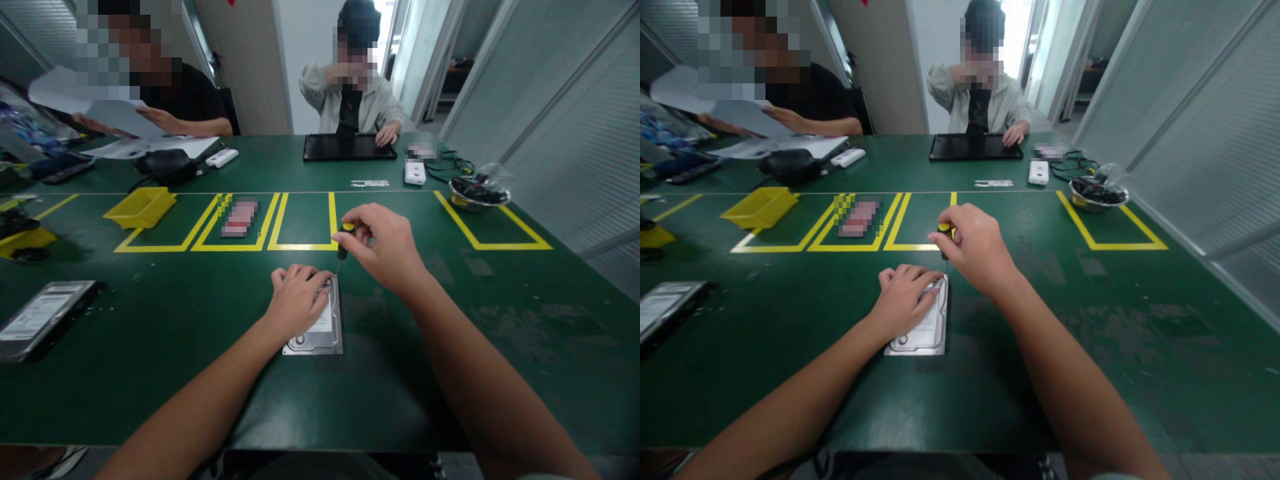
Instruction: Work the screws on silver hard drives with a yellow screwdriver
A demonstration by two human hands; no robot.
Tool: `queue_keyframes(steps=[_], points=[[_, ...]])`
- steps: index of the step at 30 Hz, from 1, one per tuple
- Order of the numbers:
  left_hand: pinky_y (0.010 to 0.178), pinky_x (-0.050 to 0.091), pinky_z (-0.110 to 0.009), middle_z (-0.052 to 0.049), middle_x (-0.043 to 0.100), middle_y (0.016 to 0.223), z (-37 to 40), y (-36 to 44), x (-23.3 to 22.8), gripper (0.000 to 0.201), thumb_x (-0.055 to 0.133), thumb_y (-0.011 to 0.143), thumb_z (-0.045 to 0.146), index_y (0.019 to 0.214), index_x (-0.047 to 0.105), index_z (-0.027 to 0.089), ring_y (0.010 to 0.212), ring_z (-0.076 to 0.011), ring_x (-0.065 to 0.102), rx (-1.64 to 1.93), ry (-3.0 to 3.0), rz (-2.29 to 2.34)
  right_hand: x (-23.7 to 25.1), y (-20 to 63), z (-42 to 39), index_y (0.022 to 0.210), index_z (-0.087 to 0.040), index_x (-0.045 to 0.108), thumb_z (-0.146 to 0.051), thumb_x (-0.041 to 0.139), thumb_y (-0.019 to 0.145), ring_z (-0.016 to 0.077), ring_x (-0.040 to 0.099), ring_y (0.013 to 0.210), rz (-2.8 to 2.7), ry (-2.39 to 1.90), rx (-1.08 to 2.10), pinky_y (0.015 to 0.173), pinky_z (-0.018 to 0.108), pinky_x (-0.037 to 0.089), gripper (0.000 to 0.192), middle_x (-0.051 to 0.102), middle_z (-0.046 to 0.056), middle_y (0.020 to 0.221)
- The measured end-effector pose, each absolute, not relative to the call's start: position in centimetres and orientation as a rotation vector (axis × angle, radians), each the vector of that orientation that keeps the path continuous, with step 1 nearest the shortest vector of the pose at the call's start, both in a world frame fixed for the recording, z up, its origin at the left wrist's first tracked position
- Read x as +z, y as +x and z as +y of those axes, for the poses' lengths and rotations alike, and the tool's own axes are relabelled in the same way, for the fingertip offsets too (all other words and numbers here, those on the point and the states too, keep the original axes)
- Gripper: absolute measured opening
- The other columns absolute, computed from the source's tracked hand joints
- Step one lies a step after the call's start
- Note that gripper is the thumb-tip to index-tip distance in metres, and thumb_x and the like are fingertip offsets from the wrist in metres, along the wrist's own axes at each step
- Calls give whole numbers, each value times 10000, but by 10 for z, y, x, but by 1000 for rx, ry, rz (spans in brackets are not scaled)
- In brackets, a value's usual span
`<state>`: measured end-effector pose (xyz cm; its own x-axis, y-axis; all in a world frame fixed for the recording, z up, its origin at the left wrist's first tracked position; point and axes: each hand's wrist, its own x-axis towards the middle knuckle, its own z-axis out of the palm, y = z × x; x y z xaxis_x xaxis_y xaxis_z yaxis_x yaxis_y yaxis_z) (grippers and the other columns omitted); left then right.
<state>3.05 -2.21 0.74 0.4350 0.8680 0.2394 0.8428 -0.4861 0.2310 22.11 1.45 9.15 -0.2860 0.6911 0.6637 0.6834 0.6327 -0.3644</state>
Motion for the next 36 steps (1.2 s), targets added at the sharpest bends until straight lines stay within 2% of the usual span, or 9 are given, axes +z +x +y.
queue_keyframes(steps=[10, 24, 32, 36], points=[[853, 261, -453, -66, 653, 1171, -23, 31, 9, 307, 458, 967, 345, 1225, 618, 302, 1092, -284, 483, 505, 2578, 1546, 87, 215, 13, 850, -198, 585, -310, 694, 835, 151, 506, 681, -1942, -1101, 0, 635, 278, 389, 158, 567, 0, 740], [850, 264, -453, -63, 656, 1170, -23, 30, 9, 309, 463, 964, 341, 1230, 616, 300, 1092, -282, 487, 501, 2579, 1540, 83, 212, 14, 762, -209, 493, -434, 747, 791, 125, 452, 616, -1862, -1152, -37, 622, 270, 361, 340, 532, -21, 696], [845, 265, -455, -67, 658, 1167, -23, 31, 9, 310, 461, 964, 344, 1227, 619, 307, 1084, -285, 487, 499, 2579, 1548, 91, 216, 12, 890, -182, 638, -287, 707, 824, 132, 507, 657, -2006, -1060, 45, 642, 274, 384, 142, 629, 3, 777], [846, 263, -453, -67, 659, 1161, -23, 31, 8, 306, 466, 961, 341, 1220, 625, 306, 1088, -286, 483, 511, 2578, 1545, 96, 220, 10, 998, -187, 678, -216, 662, 827, 117, 527, 626, -2033, -1084, 216, 626, 266, 397, 175, 656, -5, 786]])
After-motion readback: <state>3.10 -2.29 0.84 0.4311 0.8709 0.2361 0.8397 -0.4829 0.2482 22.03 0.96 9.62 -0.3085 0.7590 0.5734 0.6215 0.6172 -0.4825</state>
